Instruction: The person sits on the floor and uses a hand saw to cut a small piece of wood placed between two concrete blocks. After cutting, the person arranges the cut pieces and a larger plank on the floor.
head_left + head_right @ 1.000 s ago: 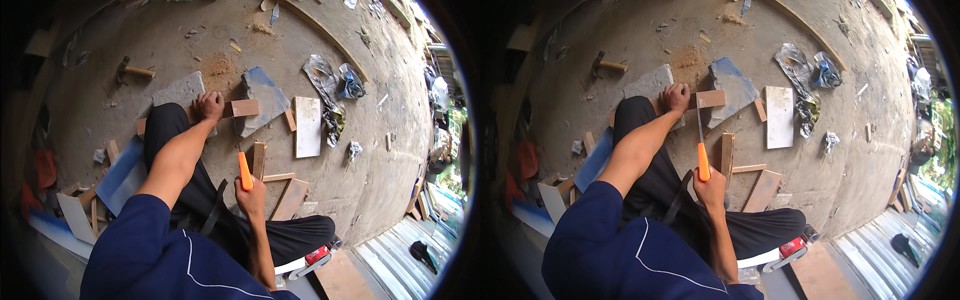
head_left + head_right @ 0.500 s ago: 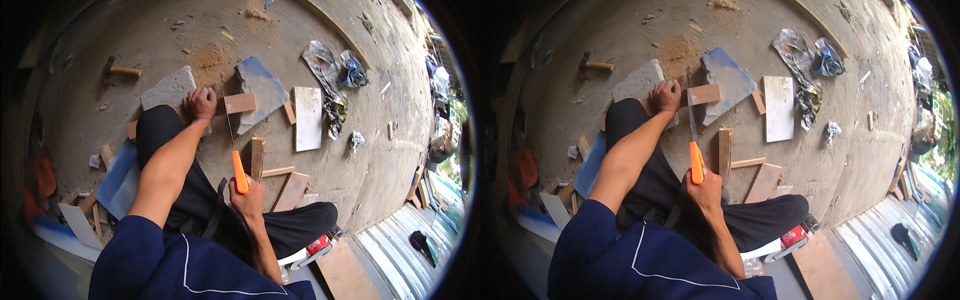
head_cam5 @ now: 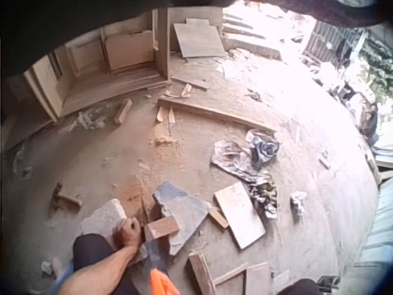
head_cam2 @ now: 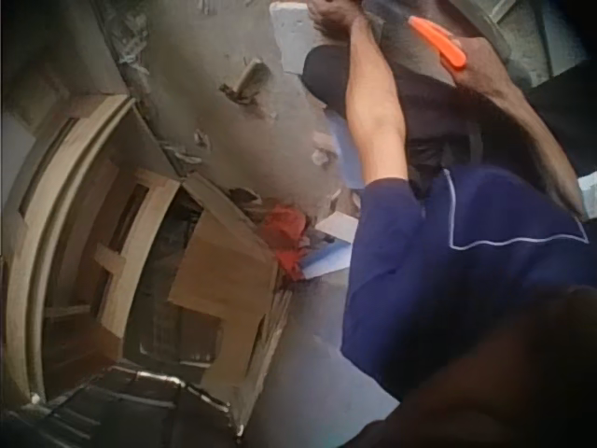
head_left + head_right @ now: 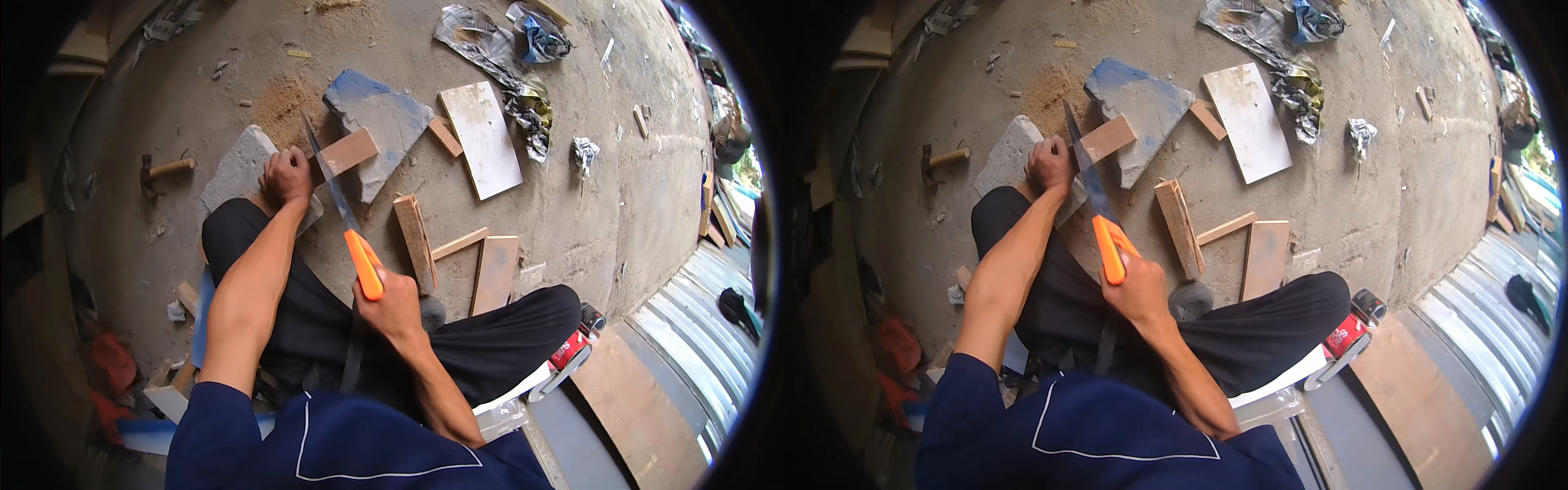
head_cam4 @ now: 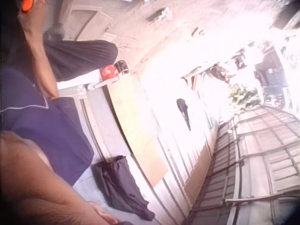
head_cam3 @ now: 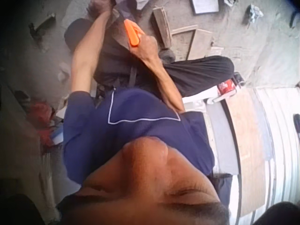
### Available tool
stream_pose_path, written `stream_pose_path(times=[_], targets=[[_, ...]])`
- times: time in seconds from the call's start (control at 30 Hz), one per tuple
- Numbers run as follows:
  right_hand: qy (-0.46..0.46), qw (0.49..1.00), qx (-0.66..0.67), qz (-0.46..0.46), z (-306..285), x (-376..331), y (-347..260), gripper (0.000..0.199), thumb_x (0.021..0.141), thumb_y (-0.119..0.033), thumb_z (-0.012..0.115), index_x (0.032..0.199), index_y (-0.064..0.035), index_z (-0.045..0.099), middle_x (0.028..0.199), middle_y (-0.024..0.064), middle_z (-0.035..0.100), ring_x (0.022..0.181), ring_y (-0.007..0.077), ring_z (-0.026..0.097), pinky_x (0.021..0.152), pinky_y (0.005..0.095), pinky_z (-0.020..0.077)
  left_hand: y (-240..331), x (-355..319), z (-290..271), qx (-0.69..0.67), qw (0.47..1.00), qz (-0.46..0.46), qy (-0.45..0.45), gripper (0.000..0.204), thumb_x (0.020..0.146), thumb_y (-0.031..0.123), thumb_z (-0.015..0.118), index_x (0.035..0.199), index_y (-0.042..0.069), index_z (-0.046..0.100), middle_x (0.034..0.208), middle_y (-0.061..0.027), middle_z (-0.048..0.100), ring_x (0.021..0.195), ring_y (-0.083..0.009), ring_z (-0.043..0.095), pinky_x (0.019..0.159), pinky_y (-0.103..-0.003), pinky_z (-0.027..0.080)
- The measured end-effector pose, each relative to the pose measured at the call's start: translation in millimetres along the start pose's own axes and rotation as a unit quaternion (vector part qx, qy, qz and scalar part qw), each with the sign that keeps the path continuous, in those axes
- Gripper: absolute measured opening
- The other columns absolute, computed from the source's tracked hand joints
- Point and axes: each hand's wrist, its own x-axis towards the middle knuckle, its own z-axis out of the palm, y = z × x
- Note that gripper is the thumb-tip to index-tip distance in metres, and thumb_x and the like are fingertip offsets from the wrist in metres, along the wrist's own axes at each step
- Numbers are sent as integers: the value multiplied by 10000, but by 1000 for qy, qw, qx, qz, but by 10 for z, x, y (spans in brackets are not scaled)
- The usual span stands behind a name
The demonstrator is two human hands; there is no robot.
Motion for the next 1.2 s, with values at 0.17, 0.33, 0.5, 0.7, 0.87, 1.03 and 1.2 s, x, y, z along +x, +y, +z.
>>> stream_pose_path(times=[0.17,0.33,0.5,0.7,0.87,1.03,1.2], targets=[[-33,999,3,-31,-455,-983,-108,217,690,-207,734,763,-52,599,633,142,603,581,343,611,556,411,510,-89,-11,-54,-2,1000,7,23,280,843,272,549,628,93,539,728,-57,588,770,-300,577,657,-471,402],[5,998,-27,-61,39,54,128,162,717,-145,699,756,-19,606,637,196,590,603,386,594,566,424,487,-55,-19,43,-17,999,27,7,266,839,263,547,635,92,553,719,-60,591,773,-308,577,656,-472,407],[6,1000,15,-5,1,-10,-41,200,740,-183,693,749,-11,589,640,218,581,626,406,590,593,453,484,3,-63,-53,-12,1000,16,-8,270,853,268,531,653,93,578,727,-63,598,776,-313,579,656,-479,406],[-46,999,-9,18,-533,-991,-226,211,692,-162,727,700,-48,550,644,136,588,592,336,604,543,409,496,-4,-94,-106,7,999,17,-30,254,835,260,552,644,95,586,751,-59,598,796,-311,571,669,-469,411],[-21,999,-9,-22,-44,-370,100,172,711,-139,712,767,-24,597,641,193,586,578,374,589,544,424,484,-75,-117,-64,-15,1000,25,1,259,826,263,569,619,108,575,716,-52,589,757,-309,569,638,-473,403],[21,999,15,-22,39,-34,-42,192,752,-181,684,748,-23,576,634,204,583,601,406,586,549,458,474,-97,-130,-60,-7,1000,22,10,278,833,268,569,607,106,563,697,-54,584,742,-314,567,628,-474,401],[-45,999,6,11,-376,-894,-455,179,708,-144,712,735,-56,559,631,141,569,571,357,592,553,421,496,-113,-131,-36,0,1000,21,2,275,826,260,570,602,102,557,701,-61,588,743,-318,566,629,-473,400]])
